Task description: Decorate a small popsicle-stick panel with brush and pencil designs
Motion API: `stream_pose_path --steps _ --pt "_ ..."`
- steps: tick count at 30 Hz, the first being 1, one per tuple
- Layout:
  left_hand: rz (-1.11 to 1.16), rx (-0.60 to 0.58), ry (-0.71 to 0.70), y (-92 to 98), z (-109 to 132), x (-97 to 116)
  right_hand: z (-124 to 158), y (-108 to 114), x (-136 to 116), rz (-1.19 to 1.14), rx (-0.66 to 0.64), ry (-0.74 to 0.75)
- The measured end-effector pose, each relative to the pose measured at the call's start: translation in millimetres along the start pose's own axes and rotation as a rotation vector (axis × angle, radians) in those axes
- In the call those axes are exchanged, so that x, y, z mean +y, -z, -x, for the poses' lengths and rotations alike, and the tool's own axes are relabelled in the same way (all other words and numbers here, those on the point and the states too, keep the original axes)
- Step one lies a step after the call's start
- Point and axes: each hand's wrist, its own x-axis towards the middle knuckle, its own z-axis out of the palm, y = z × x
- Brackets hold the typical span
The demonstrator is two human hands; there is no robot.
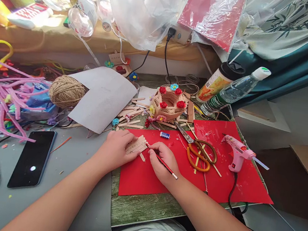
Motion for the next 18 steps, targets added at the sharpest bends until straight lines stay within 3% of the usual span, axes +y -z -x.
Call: stream_pose_path --steps 7,12,18 --pt "0.001 -0.010 0.006 0.6 0.7 0.2 -0.6 -0.5 0.7 -0.040 -0.013 -0.043" --pt "0.021 -0.015 0.005 2.7 1.3 0.2 2.3 1.7 6.3 -0.267 0.039 -0.144" --pt "0.014 -0.024 -0.091 8.3 3.1 -0.3 -2.8 18.0 2.4 -0.283 0.079 -0.096"
